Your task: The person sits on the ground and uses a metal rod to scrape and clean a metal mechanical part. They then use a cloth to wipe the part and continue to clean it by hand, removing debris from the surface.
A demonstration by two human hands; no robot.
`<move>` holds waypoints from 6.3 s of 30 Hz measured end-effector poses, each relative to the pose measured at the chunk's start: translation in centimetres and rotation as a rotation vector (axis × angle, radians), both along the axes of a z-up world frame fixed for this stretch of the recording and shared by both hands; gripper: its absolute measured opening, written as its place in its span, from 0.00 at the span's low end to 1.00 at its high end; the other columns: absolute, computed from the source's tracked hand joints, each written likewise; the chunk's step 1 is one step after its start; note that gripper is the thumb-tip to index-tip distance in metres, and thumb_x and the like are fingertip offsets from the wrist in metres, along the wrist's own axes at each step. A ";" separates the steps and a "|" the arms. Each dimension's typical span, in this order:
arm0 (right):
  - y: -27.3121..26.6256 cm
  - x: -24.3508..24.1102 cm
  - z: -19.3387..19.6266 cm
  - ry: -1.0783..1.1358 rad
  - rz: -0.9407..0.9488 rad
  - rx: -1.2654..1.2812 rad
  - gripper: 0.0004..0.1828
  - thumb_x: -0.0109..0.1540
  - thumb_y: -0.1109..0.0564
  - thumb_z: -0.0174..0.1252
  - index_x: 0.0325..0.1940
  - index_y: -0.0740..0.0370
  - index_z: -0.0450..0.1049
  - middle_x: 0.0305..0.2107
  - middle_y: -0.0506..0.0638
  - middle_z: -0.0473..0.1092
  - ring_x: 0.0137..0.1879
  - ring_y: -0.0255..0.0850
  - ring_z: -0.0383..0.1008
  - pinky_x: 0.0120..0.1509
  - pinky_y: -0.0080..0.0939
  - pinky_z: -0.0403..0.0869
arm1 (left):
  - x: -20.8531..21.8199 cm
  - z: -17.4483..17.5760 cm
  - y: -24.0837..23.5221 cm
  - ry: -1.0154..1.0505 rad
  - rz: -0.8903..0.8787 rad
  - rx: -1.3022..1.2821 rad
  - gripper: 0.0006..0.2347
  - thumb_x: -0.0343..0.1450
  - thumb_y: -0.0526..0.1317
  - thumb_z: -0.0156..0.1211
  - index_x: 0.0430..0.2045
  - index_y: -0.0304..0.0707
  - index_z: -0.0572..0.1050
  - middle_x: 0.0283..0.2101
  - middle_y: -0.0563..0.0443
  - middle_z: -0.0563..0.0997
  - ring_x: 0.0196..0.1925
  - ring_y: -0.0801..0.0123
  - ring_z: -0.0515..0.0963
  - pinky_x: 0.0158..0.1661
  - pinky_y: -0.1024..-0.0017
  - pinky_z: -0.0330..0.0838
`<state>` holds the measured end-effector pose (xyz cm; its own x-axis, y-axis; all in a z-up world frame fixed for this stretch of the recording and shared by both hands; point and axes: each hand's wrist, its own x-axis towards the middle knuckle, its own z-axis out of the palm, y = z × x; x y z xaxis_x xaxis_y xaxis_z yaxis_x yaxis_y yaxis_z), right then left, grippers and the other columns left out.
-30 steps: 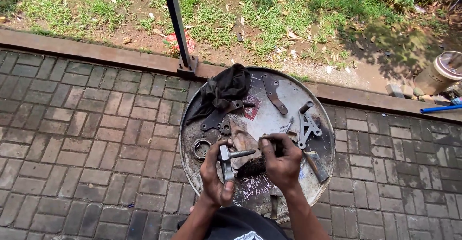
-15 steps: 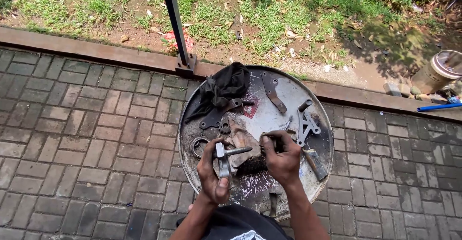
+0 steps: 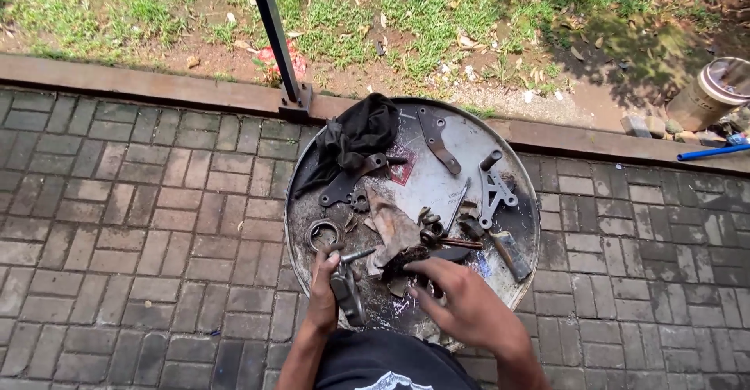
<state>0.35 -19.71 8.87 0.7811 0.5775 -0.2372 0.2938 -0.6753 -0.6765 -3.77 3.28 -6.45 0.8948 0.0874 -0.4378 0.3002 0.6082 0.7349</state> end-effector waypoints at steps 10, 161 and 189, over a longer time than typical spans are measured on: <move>-0.5 -3.9 12.4 -0.895 0.530 0.091 0.07 0.72 0.53 0.55 0.49 0.52 0.78 0.38 0.39 0.75 0.37 0.32 0.73 0.33 0.32 0.74 | -1.3 1.7 0.7 0.207 -0.214 0.188 0.15 0.67 0.43 0.55 0.45 0.40 0.66 0.30 0.33 0.81 0.34 0.52 0.80 0.37 0.59 0.74; 5.9 4.8 -6.7 -0.394 -0.504 0.902 0.19 0.60 0.55 0.42 0.15 0.56 0.49 0.15 0.46 0.52 0.24 0.36 0.49 0.27 0.43 0.47 | 1.9 8.8 -4.0 -0.050 0.224 -0.202 0.02 0.68 0.27 0.58 0.27 0.33 0.76 0.17 0.44 0.74 0.16 0.64 0.74 0.18 0.68 0.69; 4.7 6.0 -8.4 -0.281 -0.700 0.818 0.18 0.58 0.50 0.43 0.15 0.54 0.54 0.14 0.46 0.55 0.22 0.36 0.52 0.24 0.40 0.54 | 3.0 9.1 -1.6 -0.253 0.188 -0.227 0.01 0.68 0.26 0.56 0.28 0.28 0.74 0.16 0.44 0.71 0.17 0.64 0.73 0.29 0.60 0.78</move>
<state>6.33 -15.00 0.47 0.9620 -0.1101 0.2499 0.2350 -0.1323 -0.9629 -0.77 1.73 2.64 0.9547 0.1863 -0.2321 -0.0056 0.7911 0.6117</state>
